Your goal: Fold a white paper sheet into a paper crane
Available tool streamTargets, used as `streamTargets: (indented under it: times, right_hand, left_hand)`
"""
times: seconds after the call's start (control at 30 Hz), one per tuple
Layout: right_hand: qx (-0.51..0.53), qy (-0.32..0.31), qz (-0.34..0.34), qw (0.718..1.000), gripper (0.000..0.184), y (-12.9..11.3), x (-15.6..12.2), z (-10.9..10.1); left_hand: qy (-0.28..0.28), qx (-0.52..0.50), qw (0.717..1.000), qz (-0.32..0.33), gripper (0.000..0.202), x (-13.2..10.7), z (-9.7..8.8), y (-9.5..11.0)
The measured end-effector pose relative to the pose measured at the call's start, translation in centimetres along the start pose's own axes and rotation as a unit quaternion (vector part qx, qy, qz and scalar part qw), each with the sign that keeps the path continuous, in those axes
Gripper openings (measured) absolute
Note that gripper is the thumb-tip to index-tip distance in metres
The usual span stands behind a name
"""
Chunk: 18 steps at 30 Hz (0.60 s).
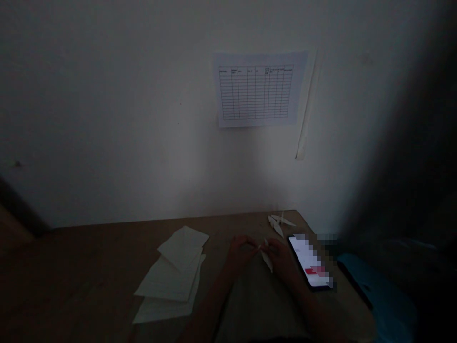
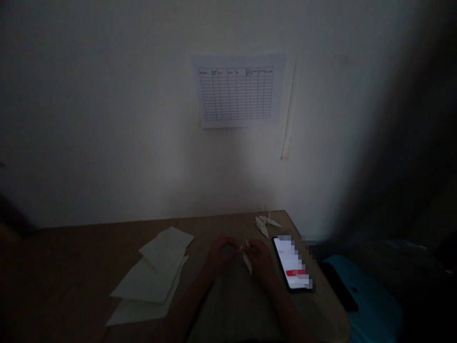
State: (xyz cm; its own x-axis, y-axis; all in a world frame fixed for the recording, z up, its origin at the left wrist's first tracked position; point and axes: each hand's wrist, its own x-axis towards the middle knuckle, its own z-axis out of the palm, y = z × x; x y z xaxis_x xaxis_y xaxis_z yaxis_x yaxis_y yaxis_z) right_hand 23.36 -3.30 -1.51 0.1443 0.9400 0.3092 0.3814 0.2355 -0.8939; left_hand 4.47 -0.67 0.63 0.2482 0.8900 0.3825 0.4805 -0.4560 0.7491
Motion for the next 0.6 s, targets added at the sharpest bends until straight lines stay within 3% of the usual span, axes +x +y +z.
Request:
streamTargets:
  times: [0.13,0.27,0.47,0.6]
  right_hand:
    - [0.013,-0.008,-0.007,1.000,0.051,0.1,0.1,0.1]
    - [0.009,0.020,-0.049,0.999,0.041,1.0,0.3,0.5]
    - [-0.080,0.058,-0.098,0.990,0.027,2.9,0.3,1.1]
    - [-0.109,0.062,-0.121,0.985,0.024,2.8,0.2,1.0]
  left_hand:
    - [-0.018,-0.003,1.000,0.015,0.006,0.3,-0.1,-0.7]
    - [-0.012,0.004,0.999,0.050,0.007,0.3,0.1,-1.0]
    - [-0.034,0.053,0.995,0.073,0.008,-0.3,0.7,-0.4]
    - [-0.037,0.080,0.994,0.067,0.009,-0.3,0.6,-0.4]
